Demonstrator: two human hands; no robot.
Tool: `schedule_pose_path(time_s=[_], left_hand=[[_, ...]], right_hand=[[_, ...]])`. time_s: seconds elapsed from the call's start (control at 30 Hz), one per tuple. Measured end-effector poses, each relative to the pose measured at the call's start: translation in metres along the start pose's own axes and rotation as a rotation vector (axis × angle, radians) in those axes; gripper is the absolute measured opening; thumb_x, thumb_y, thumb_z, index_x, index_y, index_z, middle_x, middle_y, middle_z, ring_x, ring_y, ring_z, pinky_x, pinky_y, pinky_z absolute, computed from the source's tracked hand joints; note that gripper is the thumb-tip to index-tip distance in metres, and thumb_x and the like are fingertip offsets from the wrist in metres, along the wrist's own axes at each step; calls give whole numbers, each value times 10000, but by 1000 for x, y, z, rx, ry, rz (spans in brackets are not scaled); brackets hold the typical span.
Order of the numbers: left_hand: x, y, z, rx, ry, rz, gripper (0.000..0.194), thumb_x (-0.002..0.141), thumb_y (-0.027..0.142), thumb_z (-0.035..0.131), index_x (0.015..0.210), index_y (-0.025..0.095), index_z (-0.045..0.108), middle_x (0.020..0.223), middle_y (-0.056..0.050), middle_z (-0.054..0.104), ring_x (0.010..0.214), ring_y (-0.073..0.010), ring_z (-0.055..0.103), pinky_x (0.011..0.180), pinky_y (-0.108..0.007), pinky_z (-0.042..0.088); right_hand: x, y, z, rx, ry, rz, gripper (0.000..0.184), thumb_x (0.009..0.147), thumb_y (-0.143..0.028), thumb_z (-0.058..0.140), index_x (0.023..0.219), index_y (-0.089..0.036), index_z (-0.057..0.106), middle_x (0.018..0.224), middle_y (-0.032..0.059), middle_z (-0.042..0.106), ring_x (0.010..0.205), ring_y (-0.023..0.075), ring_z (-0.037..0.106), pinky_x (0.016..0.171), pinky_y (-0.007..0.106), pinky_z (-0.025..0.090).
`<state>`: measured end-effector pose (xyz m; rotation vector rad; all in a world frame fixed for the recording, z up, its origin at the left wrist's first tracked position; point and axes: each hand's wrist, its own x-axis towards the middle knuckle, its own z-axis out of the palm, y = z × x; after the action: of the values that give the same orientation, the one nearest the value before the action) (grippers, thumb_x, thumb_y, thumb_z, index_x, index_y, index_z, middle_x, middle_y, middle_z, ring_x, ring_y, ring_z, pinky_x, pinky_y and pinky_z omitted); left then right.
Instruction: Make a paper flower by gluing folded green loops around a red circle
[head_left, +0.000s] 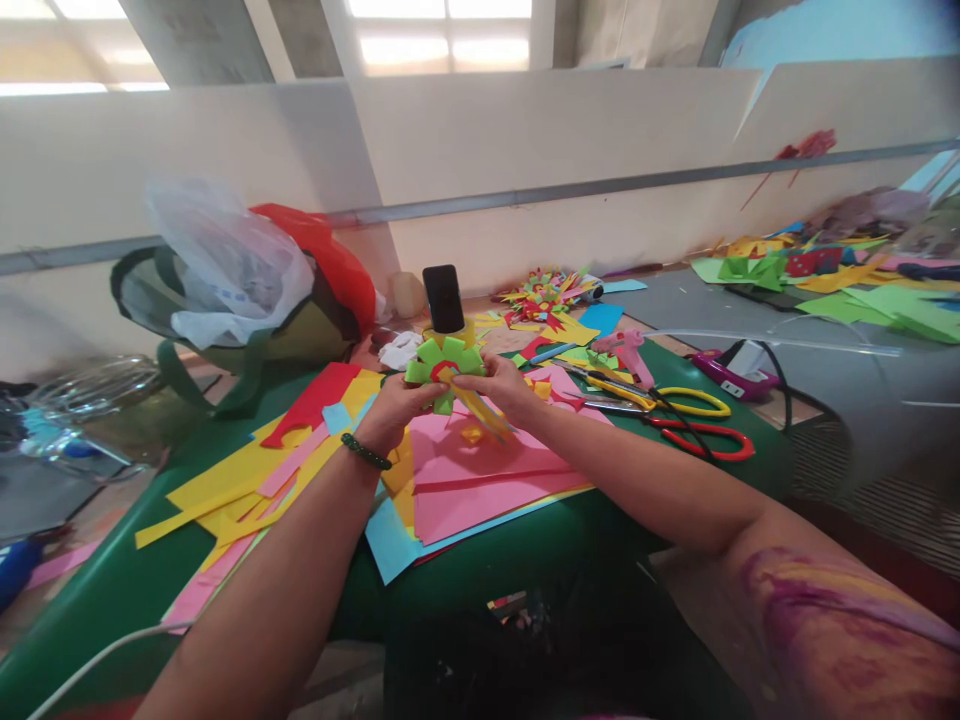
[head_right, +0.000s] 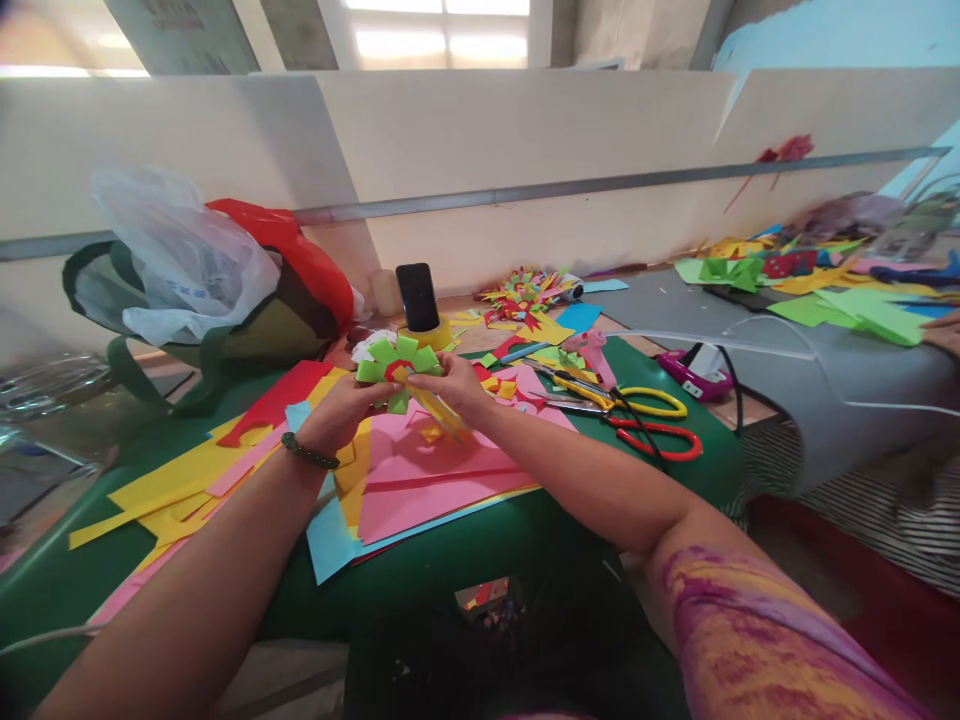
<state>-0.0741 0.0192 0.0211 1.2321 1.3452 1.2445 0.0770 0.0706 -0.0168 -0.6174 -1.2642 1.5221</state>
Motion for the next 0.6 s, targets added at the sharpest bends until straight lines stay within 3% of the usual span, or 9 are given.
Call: schedule_pose_path(time_s=[0.27,0.47,0.6], left_hand=[[-2,6,0,-85,13,-23,382,475,344,816,781,154,690,740,-15,684,640,-130,595,598,-246,498],[4,0,-4,-150,42,-7,221,494,272,716,662,159,628,656,9,614,622,-129,572,556,-237,507],[3,-1,-4,-127,0,1,270,463,221,720,712,133,663,687,-16,665,639,-149,604,599,-272,518]], right_hand=[[3,7,-4,-35,-9,88,451,425,-242,834,803,-178,598,688,-40,683,630,124,614,628,243,462],[3,10,-6,-132,26,60,470,447,-272,839,843,-184,601,632,-58,627,595,114,577,569,232,436],[5,11,-8,-180,89,19,556,430,-263,852,927,-168,623,726,-37,634,682,125,594,618,236,461]])
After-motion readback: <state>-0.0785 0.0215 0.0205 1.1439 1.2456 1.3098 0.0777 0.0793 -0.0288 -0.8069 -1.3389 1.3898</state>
